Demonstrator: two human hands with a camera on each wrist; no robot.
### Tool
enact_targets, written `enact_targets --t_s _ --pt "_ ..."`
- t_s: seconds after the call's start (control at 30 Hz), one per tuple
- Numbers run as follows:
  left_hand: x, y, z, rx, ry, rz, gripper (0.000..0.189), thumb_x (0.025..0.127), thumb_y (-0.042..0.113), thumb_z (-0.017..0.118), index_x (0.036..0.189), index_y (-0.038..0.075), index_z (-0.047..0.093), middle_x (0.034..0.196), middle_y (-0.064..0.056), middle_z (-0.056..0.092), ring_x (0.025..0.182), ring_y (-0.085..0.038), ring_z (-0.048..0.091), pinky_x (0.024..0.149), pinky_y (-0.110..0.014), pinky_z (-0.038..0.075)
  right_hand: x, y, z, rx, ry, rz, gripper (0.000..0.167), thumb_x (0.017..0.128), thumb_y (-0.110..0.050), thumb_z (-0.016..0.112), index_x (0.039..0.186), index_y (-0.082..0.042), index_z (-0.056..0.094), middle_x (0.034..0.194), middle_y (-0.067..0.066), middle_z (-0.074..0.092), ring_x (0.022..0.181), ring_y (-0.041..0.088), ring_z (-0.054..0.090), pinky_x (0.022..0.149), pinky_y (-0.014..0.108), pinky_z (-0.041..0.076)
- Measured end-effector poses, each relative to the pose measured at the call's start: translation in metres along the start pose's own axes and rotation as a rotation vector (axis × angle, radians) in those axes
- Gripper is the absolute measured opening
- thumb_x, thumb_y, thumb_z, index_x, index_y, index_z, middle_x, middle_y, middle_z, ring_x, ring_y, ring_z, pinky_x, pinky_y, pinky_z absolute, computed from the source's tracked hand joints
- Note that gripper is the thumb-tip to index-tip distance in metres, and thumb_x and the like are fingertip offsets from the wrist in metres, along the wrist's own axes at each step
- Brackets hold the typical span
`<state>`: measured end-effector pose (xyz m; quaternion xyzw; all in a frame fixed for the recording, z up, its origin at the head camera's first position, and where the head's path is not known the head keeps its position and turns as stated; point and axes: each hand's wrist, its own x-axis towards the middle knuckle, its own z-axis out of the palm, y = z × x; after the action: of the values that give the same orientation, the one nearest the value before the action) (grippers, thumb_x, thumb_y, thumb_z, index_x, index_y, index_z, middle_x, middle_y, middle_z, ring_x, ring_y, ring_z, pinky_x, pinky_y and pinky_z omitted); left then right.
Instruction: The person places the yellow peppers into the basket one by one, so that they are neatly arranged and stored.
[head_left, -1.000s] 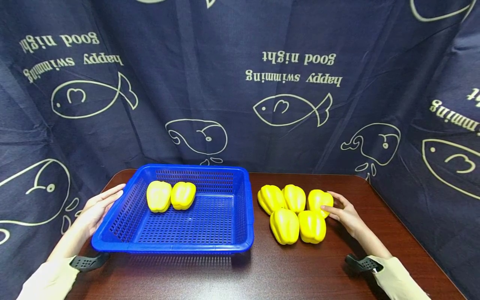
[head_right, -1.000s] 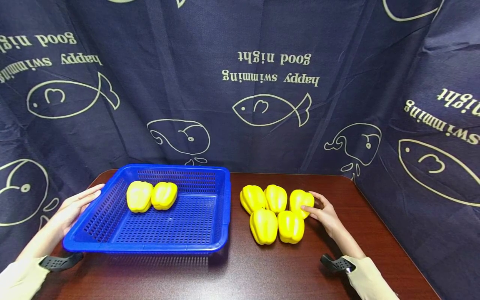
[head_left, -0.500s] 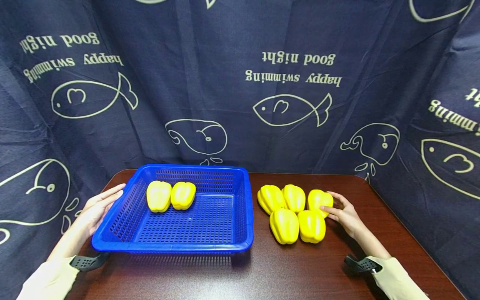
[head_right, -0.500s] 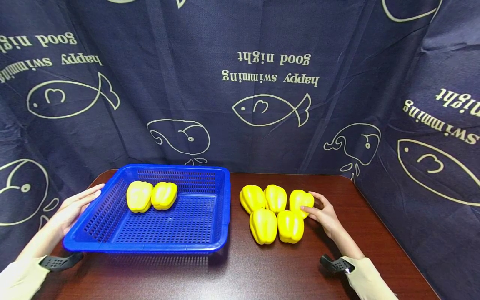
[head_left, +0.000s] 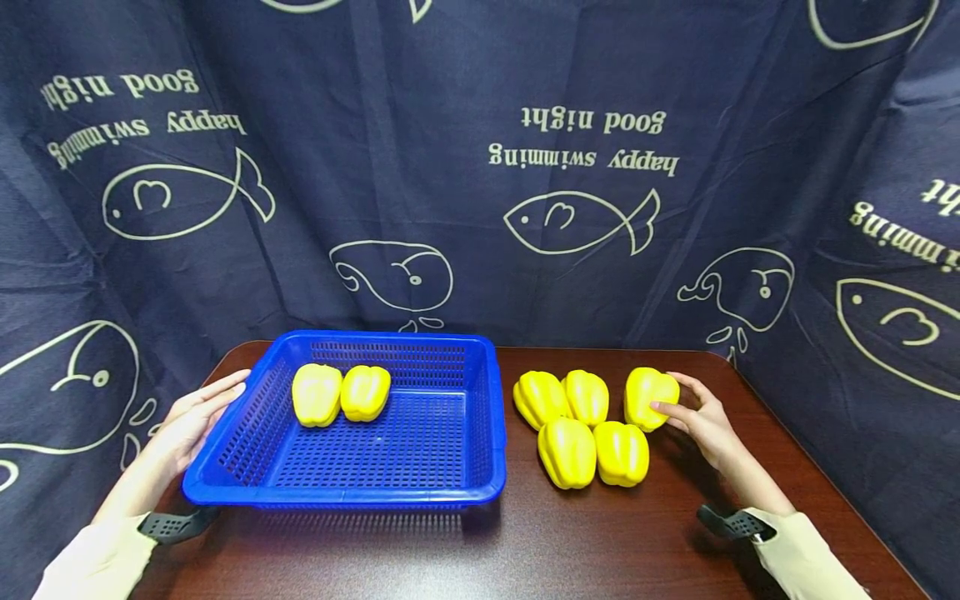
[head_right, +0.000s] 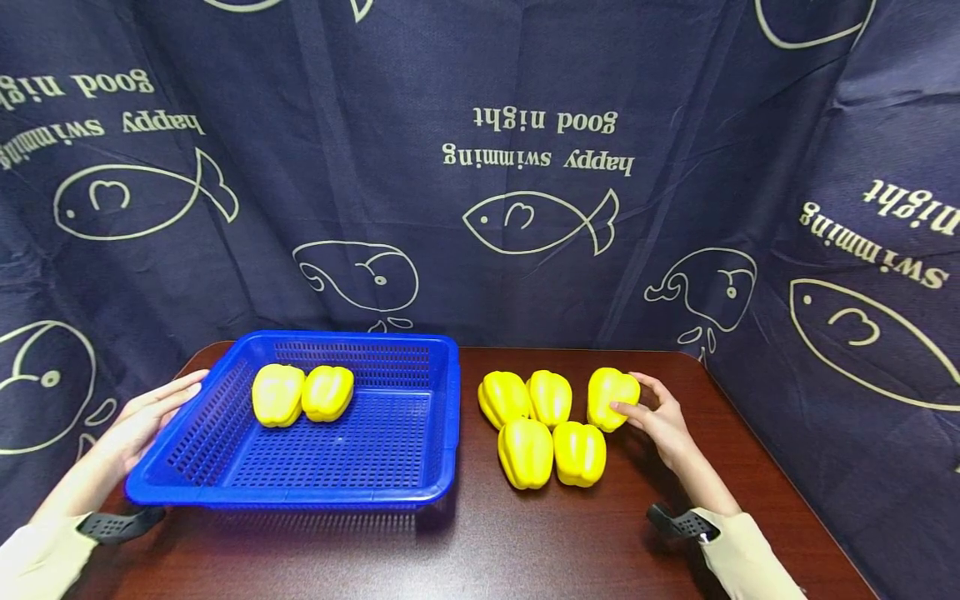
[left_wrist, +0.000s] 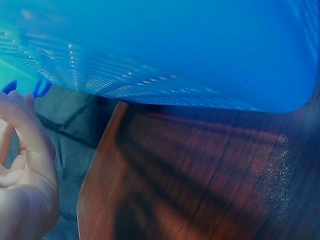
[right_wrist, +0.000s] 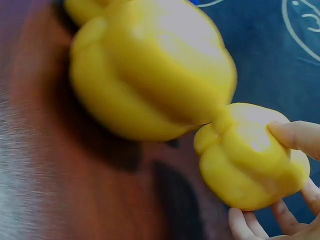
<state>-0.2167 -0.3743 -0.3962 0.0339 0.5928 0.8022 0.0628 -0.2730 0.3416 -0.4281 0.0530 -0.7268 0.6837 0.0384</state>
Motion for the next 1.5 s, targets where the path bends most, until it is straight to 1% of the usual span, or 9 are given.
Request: enact_targets --t_s 0.1,0.2,0.33,0.47,0.57,0.67,0.93,1.17,1.5 --pt "0.001 -0.001 -0.001 -0.019 -0.024 0.007 0.037 0.103 0.01 0.039 0.113 0.032 0.068 0.105 0.011 0.072 0.092 -0.008 0.07 0.075 -0.023 0.058 0.014 0.009 -0.018 -0.012 0.016 -0.015 0.054 0.081 -0.009 0.075 0.126 -0.027 0.05 0.112 -0.012 0.056 0.09 -0.001 0.064 0.074 0.019 0.057" --pt "0.001 0.0 -0.002 -0.036 -0.02 -0.001 0.037 0.103 0.01 0.041 0.112 0.031 0.069 0.103 0.01 0.073 0.09 -0.009 0.071 0.074 -0.024 0.058 0.032 0.024 -0.033 -0.016 0.047 -0.024 0.061 0.08 -0.006 0.076 0.133 -0.023 0.049 0.114 -0.008 0.056 0.089 0.001 0.065 0.072 0.021 0.058" --pt "0.001 0.001 -0.003 -0.067 -0.029 -0.006 0.037 0.103 0.01 0.041 0.112 0.03 0.07 0.102 0.008 0.073 0.088 -0.01 0.071 0.073 -0.025 0.058 0.04 0.027 -0.037 -0.024 0.026 -0.058 0.065 0.077 -0.008 0.079 0.134 -0.021 0.049 0.114 -0.006 0.058 0.086 0.004 0.067 0.069 0.023 0.058" --pt "0.002 0.001 -0.003 -0.072 -0.042 -0.009 0.036 0.103 0.01 0.041 0.112 0.03 0.07 0.103 0.008 0.073 0.089 -0.01 0.071 0.074 -0.025 0.058 0.021 -0.008 -0.014 -0.06 0.008 -0.079 0.058 0.077 -0.01 0.079 0.128 -0.024 0.053 0.108 -0.01 0.059 0.084 0.003 0.066 0.068 0.022 0.058" --pt "0.002 0.001 -0.003 -0.046 -0.019 -0.021 0.034 0.102 0.012 0.043 0.112 0.032 0.069 0.103 0.01 0.073 0.09 -0.009 0.071 0.074 -0.024 0.058 0.002 -0.042 0.011 -0.094 0.021 -0.075 0.052 0.08 -0.006 0.075 0.122 -0.026 0.053 0.103 -0.015 0.059 0.081 0.001 0.064 0.067 0.02 0.057" --pt "0.002 0.001 -0.003 -0.026 -0.003 -0.027 0.033 0.102 0.014 0.045 0.112 0.033 0.069 0.103 0.012 0.072 0.09 -0.009 0.071 0.074 -0.024 0.058 -0.008 -0.061 0.028 -0.101 0.04 -0.069 0.049 0.081 0.0 0.073 0.119 -0.024 0.053 0.099 -0.017 0.06 0.078 0.0 0.063 0.065 0.018 0.056" --pt "0.003 0.0 -0.005 -0.022 -0.039 -0.009 0.035 0.103 0.012 0.042 0.113 0.033 0.069 0.104 0.011 0.072 0.09 -0.009 0.071 0.074 -0.024 0.058 -0.013 -0.078 0.052 -0.116 0.047 -0.069 0.05 0.081 0.003 0.071 0.123 -0.016 0.051 0.099 -0.018 0.059 0.078 0.001 0.063 0.067 0.016 0.054" --pt "0.003 0.002 -0.005 -0.015 -0.035 -0.014 0.035 0.102 0.012 0.043 0.112 0.034 0.069 0.103 0.011 0.072 0.089 -0.009 0.071 0.073 -0.025 0.058 -0.015 -0.093 0.073 -0.098 0.031 -0.056 0.051 0.081 0.002 0.072 0.124 -0.016 0.05 0.101 -0.016 0.059 0.08 0.0 0.064 0.068 0.017 0.055" --pt "0.003 0.002 -0.004 -0.031 -0.045 -0.015 0.037 0.103 0.01 0.041 0.112 0.033 0.069 0.103 0.01 0.072 0.09 -0.009 0.071 0.074 -0.025 0.058 -0.014 -0.111 0.104 -0.091 -0.006 0.003 0.051 0.081 -0.003 0.073 0.124 -0.017 0.049 0.106 -0.012 0.055 0.084 0.001 0.063 0.074 0.018 0.056"
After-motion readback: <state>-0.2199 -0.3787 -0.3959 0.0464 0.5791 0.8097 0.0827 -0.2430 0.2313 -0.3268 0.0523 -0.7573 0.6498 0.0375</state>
